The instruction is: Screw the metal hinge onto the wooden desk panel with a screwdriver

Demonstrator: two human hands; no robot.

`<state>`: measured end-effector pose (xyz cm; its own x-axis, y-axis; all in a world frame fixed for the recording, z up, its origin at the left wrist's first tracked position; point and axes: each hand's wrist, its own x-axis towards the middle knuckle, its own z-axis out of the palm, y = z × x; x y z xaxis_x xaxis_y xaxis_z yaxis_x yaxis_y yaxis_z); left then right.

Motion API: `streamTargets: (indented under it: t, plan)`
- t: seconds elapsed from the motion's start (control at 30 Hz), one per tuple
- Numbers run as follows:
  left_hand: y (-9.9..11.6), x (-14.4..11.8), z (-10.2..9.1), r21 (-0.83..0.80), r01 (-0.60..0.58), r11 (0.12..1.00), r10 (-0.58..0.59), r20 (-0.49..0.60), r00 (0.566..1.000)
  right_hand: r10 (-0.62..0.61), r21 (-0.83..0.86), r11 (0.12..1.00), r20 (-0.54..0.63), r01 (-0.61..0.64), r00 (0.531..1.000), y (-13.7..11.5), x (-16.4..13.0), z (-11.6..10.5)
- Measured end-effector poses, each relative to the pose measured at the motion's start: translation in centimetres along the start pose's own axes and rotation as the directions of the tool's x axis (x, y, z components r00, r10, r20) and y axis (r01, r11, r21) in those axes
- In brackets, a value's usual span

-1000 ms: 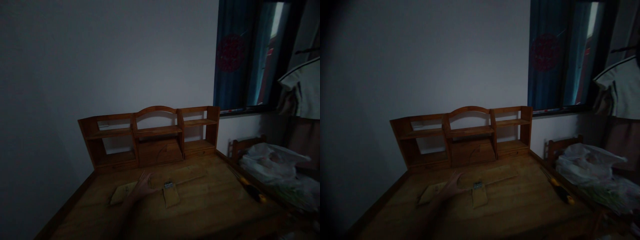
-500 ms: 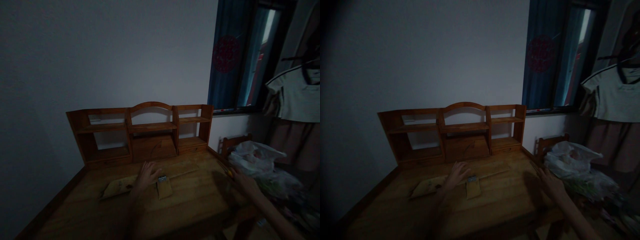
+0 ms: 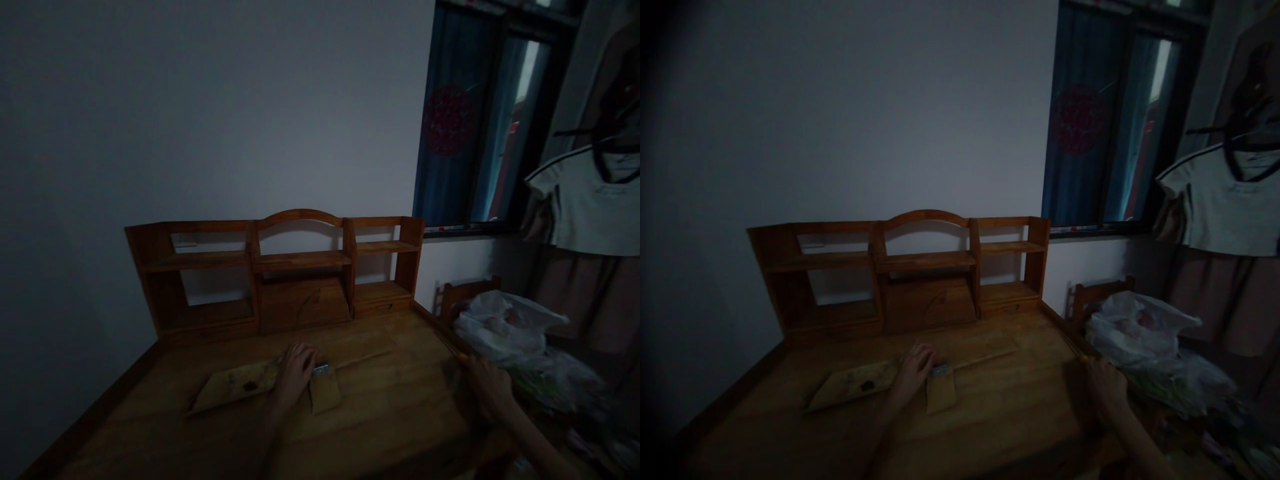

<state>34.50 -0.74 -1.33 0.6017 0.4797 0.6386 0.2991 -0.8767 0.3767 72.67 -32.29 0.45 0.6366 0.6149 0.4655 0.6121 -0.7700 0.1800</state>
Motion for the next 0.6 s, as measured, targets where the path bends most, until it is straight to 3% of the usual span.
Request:
streamTargets:
  t: [0.1,0.17,0.27,0.37,0.43,0.5,0.6]
  plan:
    - [-0.1,0.0,0.2,-0.01,0.037,0.999,-0.037,0.01,0.999,-0.035,0.093,0.995,0.043,0.031,0.998,0.1,1.5,-0.5]
    - [-0.1,0.0,0.2,-0.02,0.061,0.998,-0.061,0.005,0.998,-0.067,0.133,0.989,-0.022,0.069,0.998,-0.8,3.1,-2.4]
    - [0.1,0.1,0.1,-0.038,0.082,0.996,-0.082,0.005,0.997,-0.116,0.18,0.974,-0.139,0.14,0.984,-3.9,6.5,-7.9]
    - [0.5,0.2,0.0,-0.066,0.093,0.994,-0.092,0.01,0.996,-0.149,0.323,0.927,-0.146,0.19,0.978,-8.5,10.0,-14.9]
    - [0.7,0.2,0.0,-0.072,0.102,0.992,-0.101,0.018,0.995,-0.182,0.492,0.833,-0.188,0.253,0.965,-11.8,11.7,-19.0]
    - [0.8,0.2,0.1,-0.066,0.107,0.992,-0.105,0.035,0.994,-0.225,0.658,0.675,-0.248,0.335,0.942,-15.0,12.6,-21.9]
    - [0.5,0.2,0.5,-0.058,0.118,0.991,-0.116,0.047,0.992,-0.311,0.763,0.481,-0.313,0.432,0.898,-19.5,12.0,-23.9]
